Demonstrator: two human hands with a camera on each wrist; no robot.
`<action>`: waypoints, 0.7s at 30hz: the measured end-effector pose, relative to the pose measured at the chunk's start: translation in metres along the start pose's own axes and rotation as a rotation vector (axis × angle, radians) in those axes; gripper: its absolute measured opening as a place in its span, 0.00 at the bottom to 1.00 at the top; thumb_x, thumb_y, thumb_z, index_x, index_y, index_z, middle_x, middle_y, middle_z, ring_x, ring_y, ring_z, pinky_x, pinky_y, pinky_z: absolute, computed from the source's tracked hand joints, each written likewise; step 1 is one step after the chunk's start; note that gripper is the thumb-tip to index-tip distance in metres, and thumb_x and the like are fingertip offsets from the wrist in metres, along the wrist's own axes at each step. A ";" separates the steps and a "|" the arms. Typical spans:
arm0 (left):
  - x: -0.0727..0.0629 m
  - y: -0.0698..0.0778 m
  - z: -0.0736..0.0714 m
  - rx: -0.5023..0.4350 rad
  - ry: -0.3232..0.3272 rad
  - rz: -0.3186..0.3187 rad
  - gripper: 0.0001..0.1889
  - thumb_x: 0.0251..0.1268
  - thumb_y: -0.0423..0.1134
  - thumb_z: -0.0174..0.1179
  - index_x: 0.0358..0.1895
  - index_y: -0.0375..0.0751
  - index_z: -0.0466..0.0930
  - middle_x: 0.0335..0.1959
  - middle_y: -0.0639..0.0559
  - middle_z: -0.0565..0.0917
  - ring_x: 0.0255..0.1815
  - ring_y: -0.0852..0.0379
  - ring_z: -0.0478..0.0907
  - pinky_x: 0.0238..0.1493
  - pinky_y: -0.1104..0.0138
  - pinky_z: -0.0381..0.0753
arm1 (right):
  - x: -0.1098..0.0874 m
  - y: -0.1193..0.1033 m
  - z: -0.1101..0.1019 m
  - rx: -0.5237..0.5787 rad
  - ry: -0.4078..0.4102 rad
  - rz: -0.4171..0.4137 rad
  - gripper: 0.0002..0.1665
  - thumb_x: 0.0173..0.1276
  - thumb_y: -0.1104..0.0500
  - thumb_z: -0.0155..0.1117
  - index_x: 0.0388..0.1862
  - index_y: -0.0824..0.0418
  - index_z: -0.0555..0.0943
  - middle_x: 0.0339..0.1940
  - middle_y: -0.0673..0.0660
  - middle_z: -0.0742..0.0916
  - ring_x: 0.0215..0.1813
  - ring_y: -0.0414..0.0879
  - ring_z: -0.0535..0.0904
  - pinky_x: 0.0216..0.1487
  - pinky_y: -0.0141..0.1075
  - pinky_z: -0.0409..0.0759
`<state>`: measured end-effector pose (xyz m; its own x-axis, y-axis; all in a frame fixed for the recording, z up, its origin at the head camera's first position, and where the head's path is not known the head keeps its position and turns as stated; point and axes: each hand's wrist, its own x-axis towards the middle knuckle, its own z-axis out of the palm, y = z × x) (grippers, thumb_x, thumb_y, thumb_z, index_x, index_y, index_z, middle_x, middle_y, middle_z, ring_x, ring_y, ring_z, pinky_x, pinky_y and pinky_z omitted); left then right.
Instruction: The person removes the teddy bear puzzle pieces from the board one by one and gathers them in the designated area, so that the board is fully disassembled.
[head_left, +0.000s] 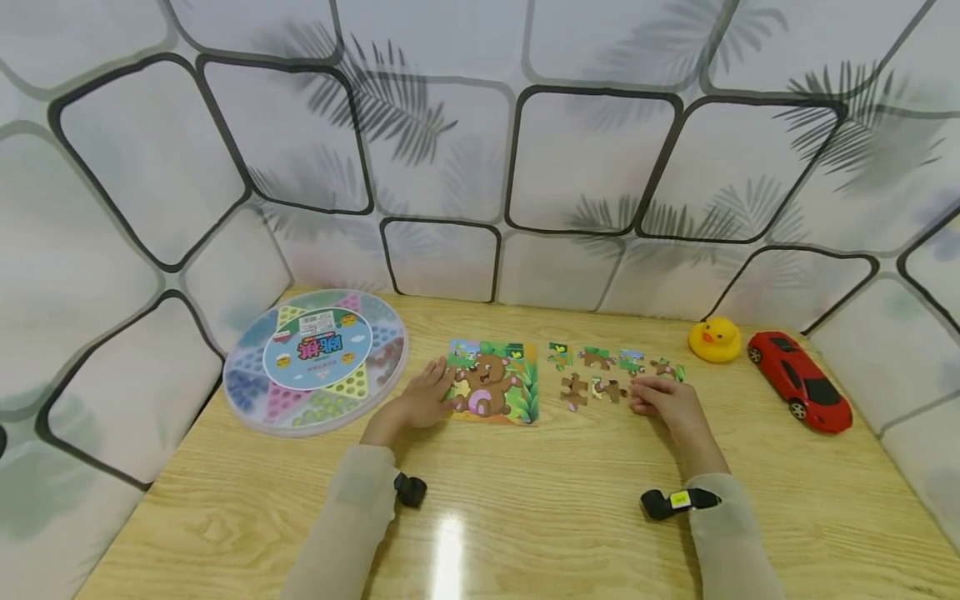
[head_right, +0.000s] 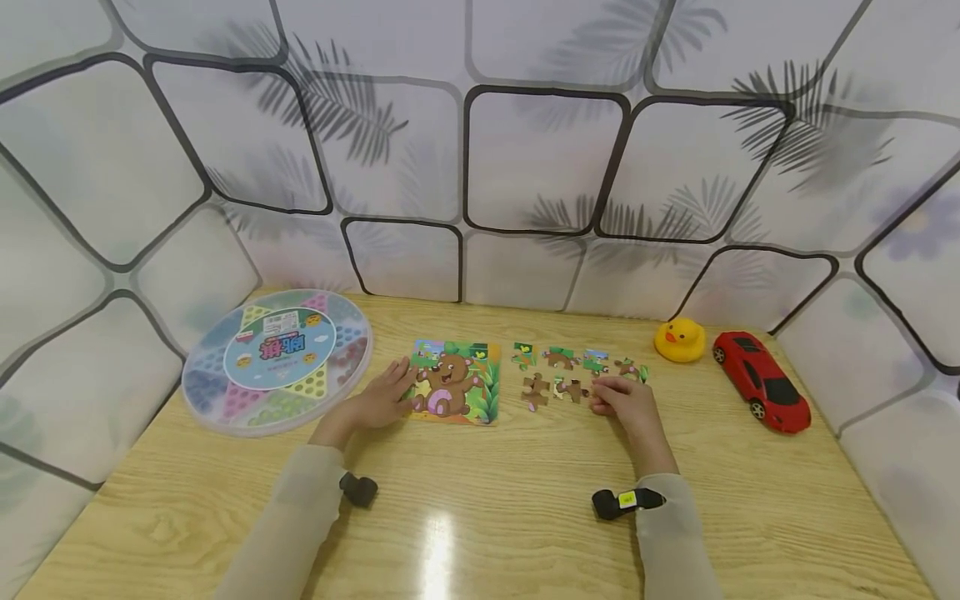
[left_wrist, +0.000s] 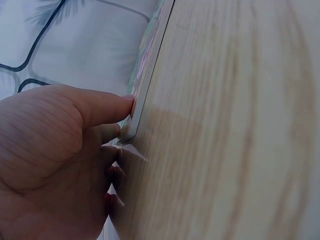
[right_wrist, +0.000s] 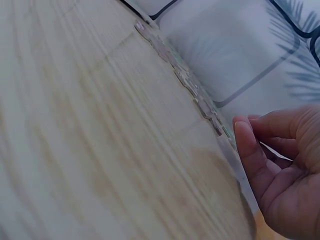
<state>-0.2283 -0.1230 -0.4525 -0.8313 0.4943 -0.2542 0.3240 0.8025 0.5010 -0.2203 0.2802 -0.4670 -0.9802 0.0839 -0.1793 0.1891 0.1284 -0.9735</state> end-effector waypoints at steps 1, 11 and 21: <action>0.000 0.000 0.000 0.000 0.003 0.002 0.34 0.76 0.47 0.41 0.73 0.26 0.42 0.74 0.30 0.36 0.75 0.36 0.31 0.70 0.43 0.39 | 0.000 -0.001 0.000 0.004 -0.006 0.000 0.21 0.69 0.64 0.59 0.54 0.79 0.73 0.28 0.46 0.85 0.30 0.35 0.82 0.36 0.29 0.82; -0.001 0.002 -0.001 -0.011 -0.003 0.001 0.34 0.76 0.47 0.41 0.73 0.27 0.42 0.74 0.30 0.36 0.75 0.36 0.31 0.70 0.43 0.39 | -0.003 -0.010 0.006 -0.054 -0.051 -0.046 0.26 0.70 0.63 0.58 0.58 0.82 0.69 0.31 0.48 0.85 0.31 0.35 0.82 0.37 0.29 0.82; -0.001 0.001 -0.002 -0.010 -0.008 -0.010 0.34 0.76 0.48 0.40 0.73 0.28 0.42 0.74 0.31 0.36 0.75 0.36 0.31 0.70 0.44 0.38 | -0.007 -0.018 0.025 -0.053 -0.125 -0.101 0.24 0.70 0.65 0.57 0.57 0.84 0.69 0.32 0.50 0.86 0.32 0.35 0.81 0.37 0.28 0.81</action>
<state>-0.2280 -0.1230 -0.4497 -0.8308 0.4890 -0.2657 0.3111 0.8039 0.5068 -0.2185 0.2525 -0.4521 -0.9934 -0.0553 -0.1003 0.0887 0.1819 -0.9793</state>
